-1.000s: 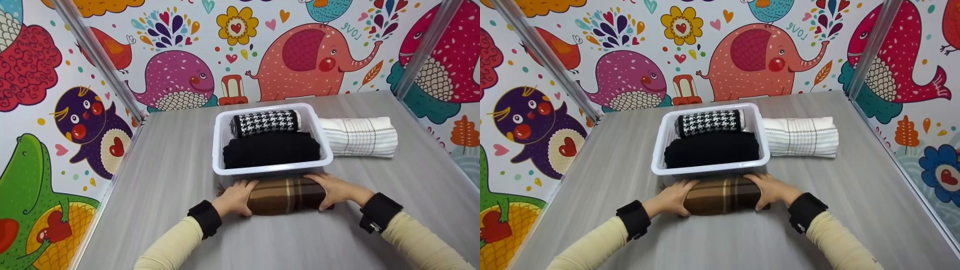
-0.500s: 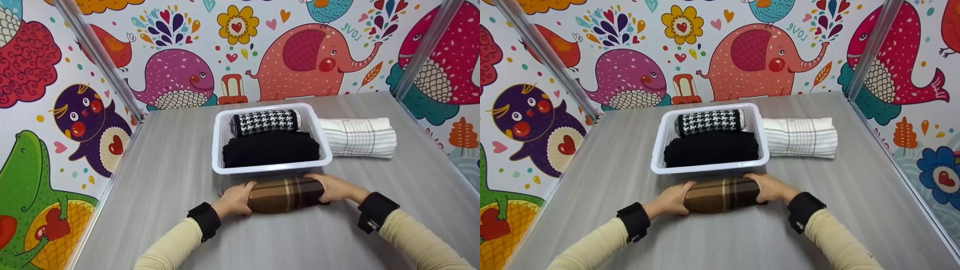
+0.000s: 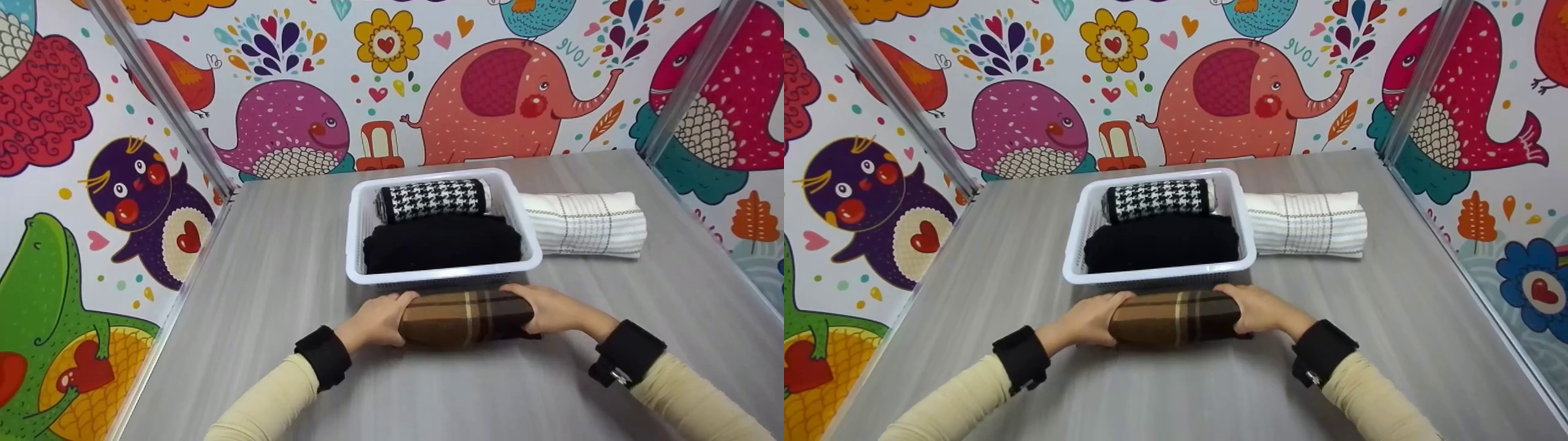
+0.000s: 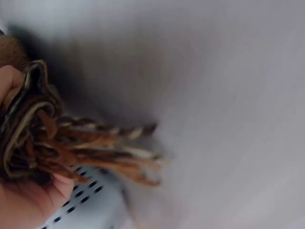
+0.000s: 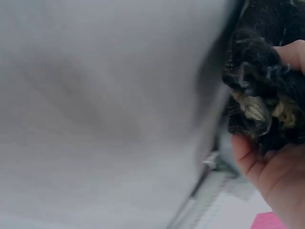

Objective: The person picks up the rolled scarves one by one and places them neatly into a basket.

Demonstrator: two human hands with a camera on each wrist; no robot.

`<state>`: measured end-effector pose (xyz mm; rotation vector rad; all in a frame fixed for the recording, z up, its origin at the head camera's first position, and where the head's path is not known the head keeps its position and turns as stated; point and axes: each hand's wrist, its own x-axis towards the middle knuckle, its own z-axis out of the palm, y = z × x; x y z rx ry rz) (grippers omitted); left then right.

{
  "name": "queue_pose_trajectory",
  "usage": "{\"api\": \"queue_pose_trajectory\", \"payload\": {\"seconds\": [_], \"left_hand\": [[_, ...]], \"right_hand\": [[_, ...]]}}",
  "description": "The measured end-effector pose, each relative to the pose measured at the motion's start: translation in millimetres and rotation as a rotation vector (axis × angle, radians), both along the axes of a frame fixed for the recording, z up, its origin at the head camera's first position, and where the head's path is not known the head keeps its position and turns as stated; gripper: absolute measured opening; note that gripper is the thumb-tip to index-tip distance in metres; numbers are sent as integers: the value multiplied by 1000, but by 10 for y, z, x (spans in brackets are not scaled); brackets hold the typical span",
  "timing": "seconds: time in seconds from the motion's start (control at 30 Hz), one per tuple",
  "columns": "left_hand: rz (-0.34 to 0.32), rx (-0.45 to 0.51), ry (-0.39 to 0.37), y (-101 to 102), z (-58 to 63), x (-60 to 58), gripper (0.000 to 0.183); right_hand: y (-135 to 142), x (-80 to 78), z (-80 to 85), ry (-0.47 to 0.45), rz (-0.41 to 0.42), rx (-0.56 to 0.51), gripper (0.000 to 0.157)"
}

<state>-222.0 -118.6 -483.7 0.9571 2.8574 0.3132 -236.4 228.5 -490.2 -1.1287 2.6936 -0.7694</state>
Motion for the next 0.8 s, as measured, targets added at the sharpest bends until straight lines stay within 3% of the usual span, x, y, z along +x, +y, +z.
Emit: {"api": "queue_pose_trajectory", "payload": {"seconds": [0.17, 0.27, 0.37, 0.47, 0.57, 0.67, 0.8], "left_hand": [[-56, 35, 16, -50, 301, 68, 78], [-70, 55, 38, -73, 573, 60, 79], [-73, 59, 116, -92, 877, -10, 77], [-60, 56, 217, -106, 1141, -151, 74], [-13, 33, 285, -116, 1311, -357, 74], [42, 9, 324, -112, 1358, -598, 75], [91, -22, 404, -92, 1263, -868, 77]], "right_hand": [[-19, 166, 378, 21, -33, 55, 71], [-28, 197, 658, 122, -24, 48, 71], [-58, 137, 947, 232, -40, 36, 71], [-103, -29, 1194, 298, -86, 47, 72], [-162, -285, 1351, 316, -146, 81, 72], [-226, -578, 1397, 325, -200, 133, 71], [-291, -921, 1299, 369, -232, 178, 74]]}}
